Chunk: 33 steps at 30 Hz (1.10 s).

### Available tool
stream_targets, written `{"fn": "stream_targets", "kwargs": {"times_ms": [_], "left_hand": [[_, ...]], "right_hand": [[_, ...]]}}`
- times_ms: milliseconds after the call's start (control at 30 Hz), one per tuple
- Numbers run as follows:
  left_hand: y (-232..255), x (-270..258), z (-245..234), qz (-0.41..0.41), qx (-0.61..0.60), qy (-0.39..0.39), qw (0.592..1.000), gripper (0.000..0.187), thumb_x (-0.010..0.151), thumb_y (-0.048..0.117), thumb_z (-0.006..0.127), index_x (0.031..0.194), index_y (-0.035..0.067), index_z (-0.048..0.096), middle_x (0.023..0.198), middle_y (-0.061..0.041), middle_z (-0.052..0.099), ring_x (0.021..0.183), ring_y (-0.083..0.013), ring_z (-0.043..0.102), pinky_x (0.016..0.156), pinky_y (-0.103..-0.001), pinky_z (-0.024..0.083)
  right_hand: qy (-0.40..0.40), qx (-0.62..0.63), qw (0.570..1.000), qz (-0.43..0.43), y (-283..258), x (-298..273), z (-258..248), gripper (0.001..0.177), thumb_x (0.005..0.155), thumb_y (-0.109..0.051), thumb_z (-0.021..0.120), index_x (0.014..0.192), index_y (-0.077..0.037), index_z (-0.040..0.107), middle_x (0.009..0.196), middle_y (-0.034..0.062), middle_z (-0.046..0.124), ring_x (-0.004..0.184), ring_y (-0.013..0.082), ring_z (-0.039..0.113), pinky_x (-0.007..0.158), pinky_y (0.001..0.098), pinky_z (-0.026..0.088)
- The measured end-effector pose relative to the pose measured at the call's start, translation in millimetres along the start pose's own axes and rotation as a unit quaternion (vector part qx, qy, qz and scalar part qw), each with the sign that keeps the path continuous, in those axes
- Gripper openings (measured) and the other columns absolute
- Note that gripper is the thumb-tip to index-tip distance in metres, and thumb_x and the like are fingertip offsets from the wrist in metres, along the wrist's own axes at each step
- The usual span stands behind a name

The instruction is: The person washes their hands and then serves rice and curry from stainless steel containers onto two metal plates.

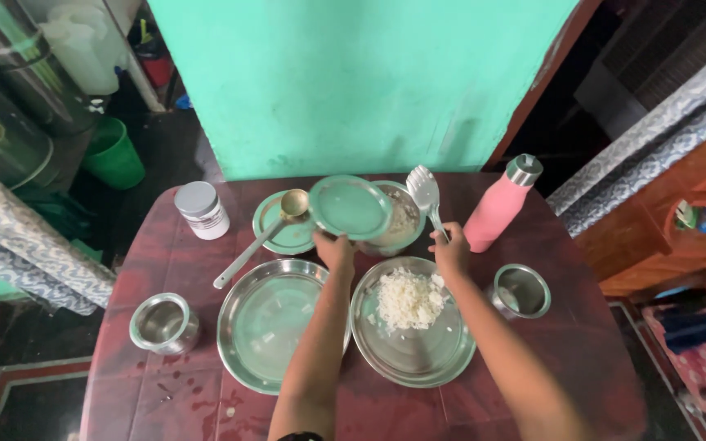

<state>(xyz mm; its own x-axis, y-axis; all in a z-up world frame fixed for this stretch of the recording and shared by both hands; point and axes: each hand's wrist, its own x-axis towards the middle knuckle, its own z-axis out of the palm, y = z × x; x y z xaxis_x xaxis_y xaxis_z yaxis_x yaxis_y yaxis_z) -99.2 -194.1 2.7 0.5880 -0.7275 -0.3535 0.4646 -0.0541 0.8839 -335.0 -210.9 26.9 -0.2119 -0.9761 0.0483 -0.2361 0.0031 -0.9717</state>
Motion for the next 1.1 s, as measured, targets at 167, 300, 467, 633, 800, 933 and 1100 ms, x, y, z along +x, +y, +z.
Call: {"fn": "stream_targets", "kwargs": {"times_ms": [167, 300, 467, 633, 800, 933, 1100], "left_hand": [[4, 27, -23, 0.049, -0.145, 0.011, 0.988, 0.05, 0.088, -0.006, 0.057, 0.13, 0.007, 0.033, 0.14, -0.017, 0.044, 0.115, -0.032, 0.062, 0.075, -0.043, 0.067], [22, 6, -31, 0.091, -0.12, 0.039, 0.988, 0.05, 0.087, -0.005, 0.06, 0.128, 0.006, 0.035, 0.138, -0.016, 0.044, 0.119, -0.0302, 0.059, 0.08, -0.045, 0.068], [39, -16, -47, 0.253, 0.142, 0.126, 0.949, 0.043, 0.088, 0.005, 0.069, 0.122, 0.002, 0.044, 0.117, -0.022, 0.063, 0.107, -0.0388, 0.066, 0.09, -0.048, 0.052], [58, -39, -51, 0.275, 0.158, 0.125, 0.94, 0.042, 0.087, 0.005, 0.067, 0.122, 0.003, 0.045, 0.113, -0.022, 0.065, 0.097, -0.039, 0.068, 0.085, -0.048, 0.052], [48, -37, -61, 0.284, 0.195, 0.128, 0.93, 0.04, 0.088, 0.002, 0.062, 0.124, 0.003, 0.045, 0.112, -0.021, 0.066, 0.089, -0.0377, 0.07, 0.08, -0.048, 0.053], [43, -40, -67, 0.295, 0.218, 0.128, 0.921, 0.041, 0.087, 0.0, 0.06, 0.124, 0.004, 0.046, 0.107, -0.02, 0.067, 0.085, -0.0356, 0.07, 0.077, -0.048, 0.053], [38, -45, -71, 0.272, 0.232, 0.12, 0.926, 0.04, 0.086, 0.001, 0.063, 0.122, 0.004, 0.046, 0.101, -0.019, 0.068, 0.083, -0.035, 0.069, 0.076, -0.047, 0.053]], "right_hand": [[0.045, -0.426, 0.875, -0.224, -23, 9, 6, 0.011, 0.092, -0.015, 0.068, 0.1, -0.008, 0.068, 0.091, 0.0167, 0.072, 0.085, 0.0363, 0.07, 0.071, 0.05, 0.055], [-0.009, -0.519, 0.804, -0.29, -38, 14, 13, 0.01, 0.093, -0.011, 0.062, 0.101, -0.007, 0.067, 0.091, 0.0154, 0.072, 0.087, 0.0357, 0.071, 0.072, 0.0499, 0.056], [-0.016, -0.617, 0.627, -0.475, -56, 29, 26, 0.01, 0.091, -0.013, 0.061, 0.093, -0.013, 0.07, 0.077, 0.0076, 0.072, 0.087, 0.0252, 0.068, 0.082, 0.0426, 0.049], [-0.015, -0.663, 0.556, -0.501, -61, 60, 50, 0.014, 0.088, -0.017, 0.061, 0.094, -0.016, 0.074, 0.082, 0.0058, 0.074, 0.095, 0.0237, 0.065, 0.095, 0.0437, 0.044], [0.002, -0.714, 0.517, -0.472, -57, 77, 73, 0.021, 0.088, -0.021, 0.06, 0.098, -0.017, 0.078, 0.09, 0.0039, 0.076, 0.101, 0.0227, 0.064, 0.103, 0.0447, 0.04], [-0.054, -0.725, 0.585, -0.36, -40, 91, 74, 0.021, 0.093, -0.02, 0.059, 0.09, -0.018, 0.08, 0.094, 0.0045, 0.077, 0.102, 0.0222, 0.066, 0.102, 0.0447, 0.039], [-0.11, -0.697, 0.663, -0.251, -31, 96, 58, 0.02, 0.094, -0.024, 0.063, 0.092, -0.017, 0.082, 0.096, 0.0087, 0.079, 0.094, 0.0258, 0.074, 0.089, 0.0437, 0.052]]}}
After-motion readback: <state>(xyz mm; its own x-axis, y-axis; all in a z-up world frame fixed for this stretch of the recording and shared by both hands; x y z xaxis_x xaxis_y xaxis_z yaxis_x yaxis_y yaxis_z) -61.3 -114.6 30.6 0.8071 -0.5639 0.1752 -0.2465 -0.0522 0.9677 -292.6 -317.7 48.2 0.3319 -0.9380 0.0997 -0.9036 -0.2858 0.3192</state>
